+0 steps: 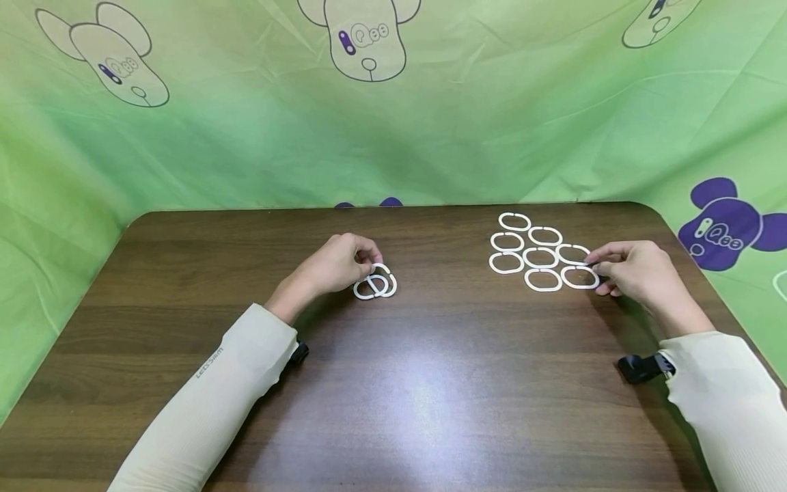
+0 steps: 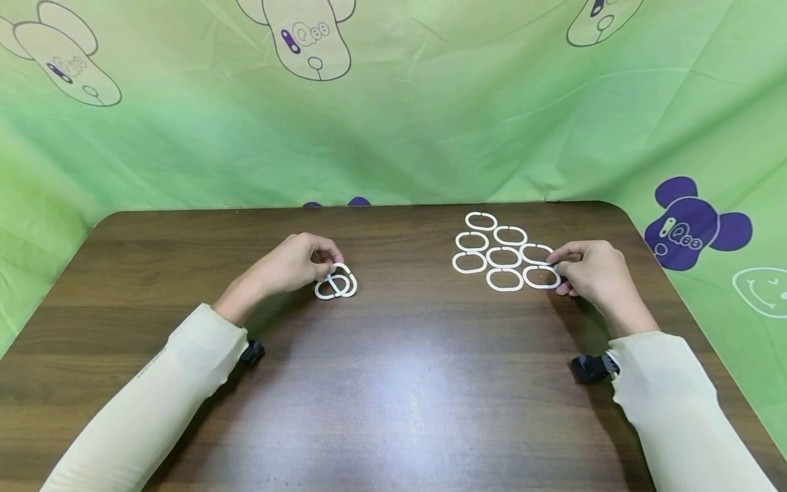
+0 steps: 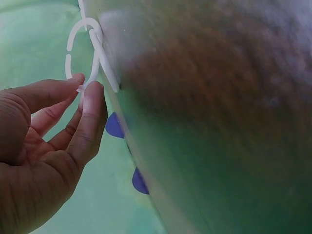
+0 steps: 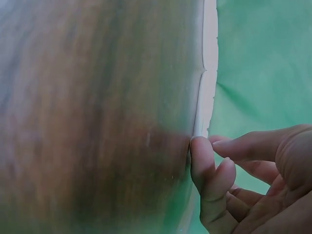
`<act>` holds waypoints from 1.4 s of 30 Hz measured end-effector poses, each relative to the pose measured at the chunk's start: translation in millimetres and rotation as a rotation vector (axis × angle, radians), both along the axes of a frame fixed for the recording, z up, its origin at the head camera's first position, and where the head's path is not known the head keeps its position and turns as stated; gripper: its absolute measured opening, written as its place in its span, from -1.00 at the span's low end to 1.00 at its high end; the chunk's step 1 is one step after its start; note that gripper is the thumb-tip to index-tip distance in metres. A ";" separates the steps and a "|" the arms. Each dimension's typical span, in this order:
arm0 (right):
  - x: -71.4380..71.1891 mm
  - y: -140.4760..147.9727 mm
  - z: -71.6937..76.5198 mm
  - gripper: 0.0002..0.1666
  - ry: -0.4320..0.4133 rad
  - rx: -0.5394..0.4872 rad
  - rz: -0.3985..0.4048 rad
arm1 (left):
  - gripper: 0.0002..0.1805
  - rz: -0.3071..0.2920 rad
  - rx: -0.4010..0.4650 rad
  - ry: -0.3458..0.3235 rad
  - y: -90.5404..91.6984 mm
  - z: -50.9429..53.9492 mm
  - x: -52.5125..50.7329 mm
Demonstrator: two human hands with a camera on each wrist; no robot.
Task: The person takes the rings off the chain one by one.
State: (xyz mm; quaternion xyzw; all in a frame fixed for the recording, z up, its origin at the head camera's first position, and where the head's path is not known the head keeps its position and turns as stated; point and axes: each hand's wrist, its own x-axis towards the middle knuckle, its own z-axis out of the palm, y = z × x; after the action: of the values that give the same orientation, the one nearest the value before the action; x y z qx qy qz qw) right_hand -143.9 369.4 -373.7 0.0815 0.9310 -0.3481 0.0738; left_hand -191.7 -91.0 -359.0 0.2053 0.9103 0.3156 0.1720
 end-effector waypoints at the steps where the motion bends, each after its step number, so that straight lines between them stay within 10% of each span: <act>1: 0.4 -0.8 0.9 -0.63 0.003 0.008 -0.001 | -0.83 0.001 0.000 -0.001 0.1 0.3 0.3; 15: 2.2 -74.1 27.8 -0.76 0.190 0.120 0.128 | -0.81 -0.005 -0.025 0.016 1.5 0.5 3.6; 42: -9.6 -218.2 13.4 -0.76 0.137 -0.251 0.338 | -0.86 0.025 0.010 -0.031 1.4 3.1 4.2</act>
State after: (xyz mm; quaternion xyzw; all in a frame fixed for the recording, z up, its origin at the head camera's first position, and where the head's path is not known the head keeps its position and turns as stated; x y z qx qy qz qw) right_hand -153.4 151.2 -360.3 -0.1093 0.8837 -0.4486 0.0771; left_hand -187.5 -89.6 -355.9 0.1898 0.9085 0.3253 0.1812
